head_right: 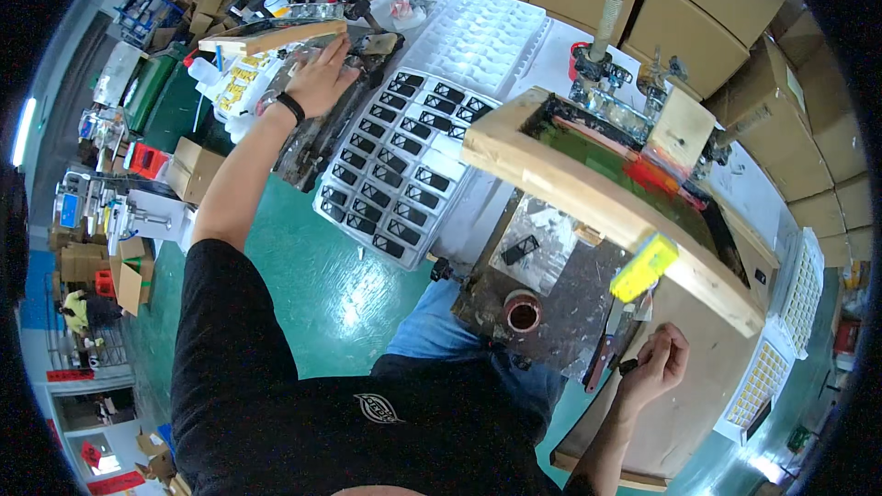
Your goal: Performing manual screen printing on small metal plates using ink and a squeegee.
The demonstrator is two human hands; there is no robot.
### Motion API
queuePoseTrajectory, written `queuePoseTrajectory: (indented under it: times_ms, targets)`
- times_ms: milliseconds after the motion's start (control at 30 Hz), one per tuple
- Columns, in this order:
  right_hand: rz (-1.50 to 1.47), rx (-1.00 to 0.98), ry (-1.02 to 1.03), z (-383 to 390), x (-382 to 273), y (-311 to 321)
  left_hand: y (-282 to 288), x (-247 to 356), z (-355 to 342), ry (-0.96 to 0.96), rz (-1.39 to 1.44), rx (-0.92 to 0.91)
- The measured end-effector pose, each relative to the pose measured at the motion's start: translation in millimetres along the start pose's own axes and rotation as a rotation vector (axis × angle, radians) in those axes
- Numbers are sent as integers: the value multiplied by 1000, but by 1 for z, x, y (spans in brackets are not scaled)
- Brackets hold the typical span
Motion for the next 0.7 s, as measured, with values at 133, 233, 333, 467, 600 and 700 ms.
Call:
queuePoseTrajectory:
  times_ms: [133,233,333,467,600,700]
  targets:
    - [-27,-8,56,4,-1,2,50,44,56,-114,155,203]
    - [-21,-6,148,10,-15,3,103,87,114,-235,362,384]
    - [18,-11,393,38,-62,3,162,117,191,-282,531,507]
    - [78,-306,505,98,-131,-37,182,116,314,-116,1137,657]
    - [108,-823,944,173,-190,-144,134,160,367,63,1222,517]
    - [201,-862,1125,240,-203,-189,86,189,391,226,1906,456]
Point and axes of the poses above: each hand's wrist, its own z-axis away from the middle knuckle, its own y-axis out of the back of the hand, x = y × z, the point moved 9 cm from there along -z, towards the middle knuckle, and after that the axes turned 15 degrees about z, right-handed, at the moved point
